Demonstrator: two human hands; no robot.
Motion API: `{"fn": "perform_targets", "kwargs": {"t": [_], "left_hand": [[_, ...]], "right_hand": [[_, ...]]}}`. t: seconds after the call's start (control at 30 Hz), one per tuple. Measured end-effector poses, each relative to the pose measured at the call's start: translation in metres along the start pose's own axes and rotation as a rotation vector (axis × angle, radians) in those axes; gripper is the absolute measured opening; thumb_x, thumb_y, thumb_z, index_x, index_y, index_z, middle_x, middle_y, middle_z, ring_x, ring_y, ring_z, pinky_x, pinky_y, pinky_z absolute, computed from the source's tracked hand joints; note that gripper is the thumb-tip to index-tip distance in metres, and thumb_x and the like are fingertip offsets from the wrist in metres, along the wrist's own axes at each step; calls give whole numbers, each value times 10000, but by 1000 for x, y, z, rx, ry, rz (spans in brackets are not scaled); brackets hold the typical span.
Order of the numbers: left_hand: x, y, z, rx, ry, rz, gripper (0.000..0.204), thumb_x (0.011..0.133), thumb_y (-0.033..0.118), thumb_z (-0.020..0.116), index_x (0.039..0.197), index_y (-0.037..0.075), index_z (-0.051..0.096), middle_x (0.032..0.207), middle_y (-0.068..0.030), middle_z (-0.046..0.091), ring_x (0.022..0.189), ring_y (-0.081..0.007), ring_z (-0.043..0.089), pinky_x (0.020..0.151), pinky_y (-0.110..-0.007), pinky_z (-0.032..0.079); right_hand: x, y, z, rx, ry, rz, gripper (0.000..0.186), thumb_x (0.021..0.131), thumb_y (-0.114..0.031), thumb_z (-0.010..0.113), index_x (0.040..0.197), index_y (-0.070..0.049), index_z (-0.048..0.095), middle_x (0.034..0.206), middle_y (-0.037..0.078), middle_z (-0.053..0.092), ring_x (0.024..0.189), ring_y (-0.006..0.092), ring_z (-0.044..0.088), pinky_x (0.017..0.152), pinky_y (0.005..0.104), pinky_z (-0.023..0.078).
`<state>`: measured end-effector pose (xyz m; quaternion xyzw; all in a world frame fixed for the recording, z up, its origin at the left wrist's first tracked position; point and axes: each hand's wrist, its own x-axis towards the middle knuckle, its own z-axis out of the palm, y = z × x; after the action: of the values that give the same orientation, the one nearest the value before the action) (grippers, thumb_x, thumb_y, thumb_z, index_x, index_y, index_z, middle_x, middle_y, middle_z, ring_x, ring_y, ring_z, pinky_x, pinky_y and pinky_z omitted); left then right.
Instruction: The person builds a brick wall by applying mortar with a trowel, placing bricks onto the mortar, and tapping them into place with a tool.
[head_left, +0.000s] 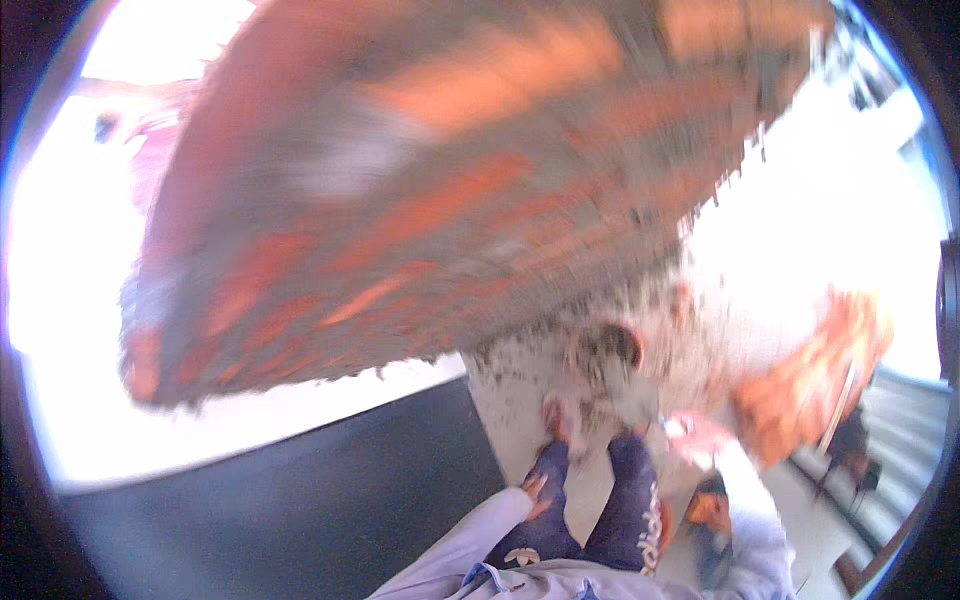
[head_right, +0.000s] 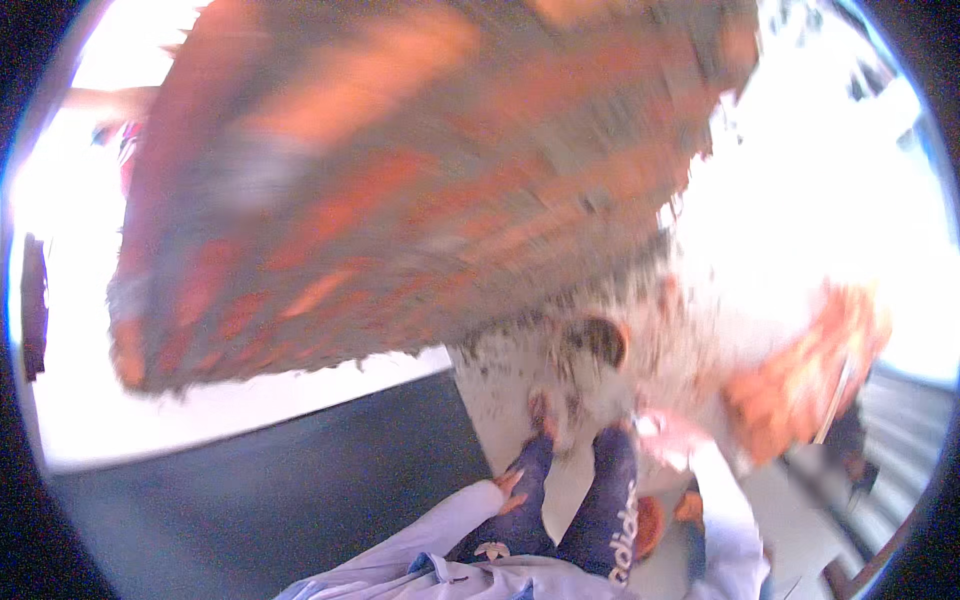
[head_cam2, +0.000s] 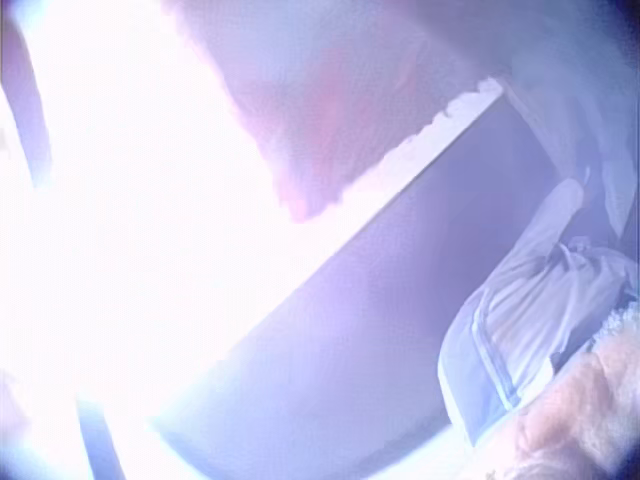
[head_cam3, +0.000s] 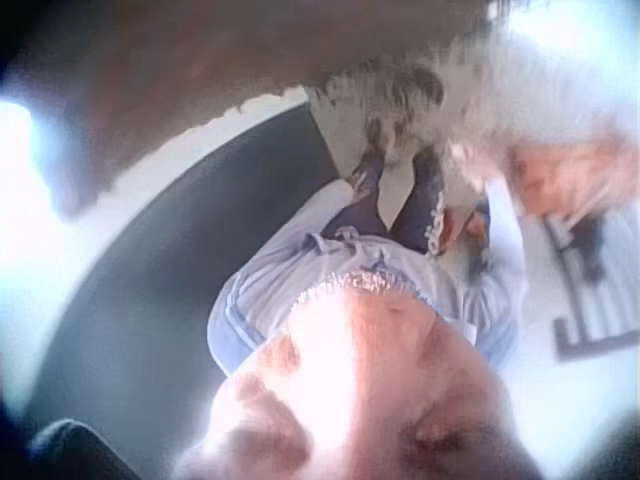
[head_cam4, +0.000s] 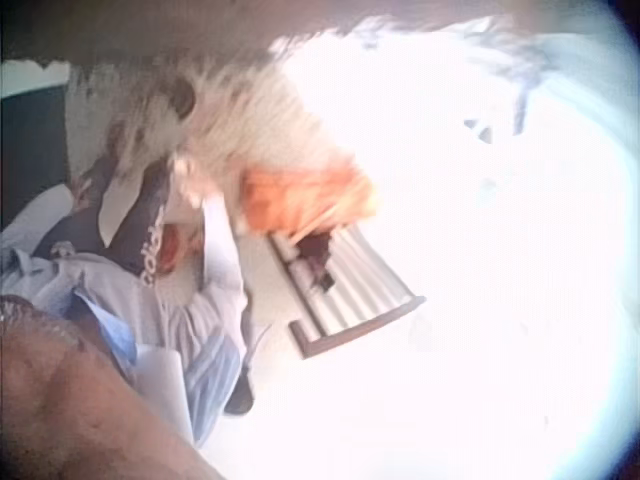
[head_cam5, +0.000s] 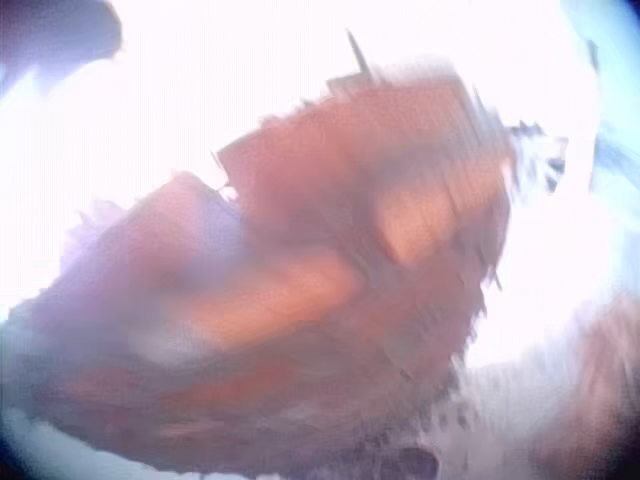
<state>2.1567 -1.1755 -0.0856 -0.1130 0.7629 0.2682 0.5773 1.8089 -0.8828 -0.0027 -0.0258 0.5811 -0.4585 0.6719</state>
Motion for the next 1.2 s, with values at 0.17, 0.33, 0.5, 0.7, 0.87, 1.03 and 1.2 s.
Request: {"fn": "perform_targets", "kwargs": {"t": [0.17, 0.33, 0.5, 0.7, 0.87, 1.03, 1.2], "left_hand": [[-14, -14, 0, -527, 222, 63, 739, 823, 442, 597, 1413, 48, 388, 1315, -189, 540, 1219, -302, 521, 1034, -347, 396], [-18, -15, 20, -1037, 593, 18, 689, 794, 389, 656, 1357, 40, 466, 1167, -131, 657, 1094, -233, 619, 934, -314, 472], [-45, 8, 11, -1057, 722, -177, 477, 823, 317, 659, 1233, 79, 609, 1215, -107, 637, 1115, -195, 606, 911, -314, 486], [-7, -40, 28, -1129, 676, -179, 479, 827, 318, 655, 1232, 69, 605, 1198, -105, 640, 1093, -209, 611, 910, -328, 486], [2, -104, 34, -1188, 656, -188, 481, 830, 319, 652, 1232, 60, 603, 1184, -104, 643, 1075, -221, 616, 909, -340, 485], [-2, -163, -19, -1152, 649, -105, 483, 833, 319, 649, 1232, 52, 600, 1170, -103, 646, 1057, -233, 620, 908, -352, 485], [9, -189, -73, -1097, 621, 12, 485, 837, 320, 646, 1231, 43, 597, 1156, -101, 648, 1038, -245, 624, 908, -364, 485]], "right_hand": [[-191, -221, 62, -340, -61, -97, 346, 822, -48, 642, 1160, -25, 573, 727, 25, 590, 526, 84, 525, 475, 240, 464], [-307, -396, 112, -824, 1, -285, 388, 802, -61, 664, 1178, -28, 571, 714, 15, 579, 515, 81, 542, 413, 246, 460], [-331, -509, 191, -1088, 167, -626, 334, 797, -149, 647, 1091, -19, 556, 676, 6, 523, 497, 99, 542, 446, 262, 474], [-246, -513, 194, -2158, 961, -1391, 341, 752, -169, 630, 1089, -119, 634, 993, 174, 652, 716, 315, 642, 666, 391, 537], [-246, -496, 257, -1812, 1051, -1474, 224, 800, -94, 599, 1011, -26, 632, 1011, 203, 624, 812, 314, 628, 668, 414, 517], [-288, -466, 295, -252, 326, -560, 254, 969, -185, 455, 1136, -8, 526, 765, 73, 535, 415, 115, 480, 352, 248, 418], [-255, -477, 321, -137, 135, -453, 281, 995, -210, 410, 1161, 10, 462, 782, 99, 512, 446, 142, 504, 349, 274, 453]]}}
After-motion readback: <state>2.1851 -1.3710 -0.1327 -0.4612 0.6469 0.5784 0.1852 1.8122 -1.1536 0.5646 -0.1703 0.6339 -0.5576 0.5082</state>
